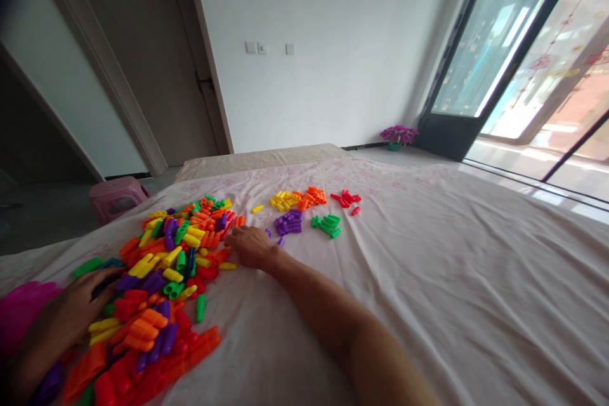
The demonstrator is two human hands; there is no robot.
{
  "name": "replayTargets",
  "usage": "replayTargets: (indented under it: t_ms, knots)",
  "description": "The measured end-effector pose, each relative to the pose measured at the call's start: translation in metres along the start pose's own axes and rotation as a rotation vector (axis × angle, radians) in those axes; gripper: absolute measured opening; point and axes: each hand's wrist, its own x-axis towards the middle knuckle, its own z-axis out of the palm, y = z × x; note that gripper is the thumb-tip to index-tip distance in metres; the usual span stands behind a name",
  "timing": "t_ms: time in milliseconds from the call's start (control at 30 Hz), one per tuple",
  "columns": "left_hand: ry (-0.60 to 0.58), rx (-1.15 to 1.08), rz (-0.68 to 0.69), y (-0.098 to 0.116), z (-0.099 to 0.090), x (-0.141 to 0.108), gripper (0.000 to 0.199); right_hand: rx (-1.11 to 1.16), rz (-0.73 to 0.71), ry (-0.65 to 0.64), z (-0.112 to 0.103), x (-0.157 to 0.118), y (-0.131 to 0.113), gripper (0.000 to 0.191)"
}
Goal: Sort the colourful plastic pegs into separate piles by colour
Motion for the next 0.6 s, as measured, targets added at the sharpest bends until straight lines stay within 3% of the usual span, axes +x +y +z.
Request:
replayTargets:
  t_ms: [133, 367, 500, 600]
  knots:
    - [0.006, -0.063, -0.014, 0.002, -0.004, -0.002, 0.05, 0.165, 0.138, 0.109, -0.006, 0.001, 0.014, 0.028]
    - [-0.005, -0.11, -0.028, 0.006, -0.006, -0.002, 0.049, 0.719, 0.482, 0.288, -0.006, 0.008, 0.053, 0.03]
    - [-0.005, -0.144, -0.018, 0.008, -0.007, -0.002, 0.051, 0.61, 0.559, 0.521, -0.009, 0.001, 0.084, 0.026]
    - [-0.002, -0.16, -0.026, 0.009, -0.009, -0.003, 0.052, 0.55, 0.648, 0.597, -0.013, -0.007, 0.103, 0.028]
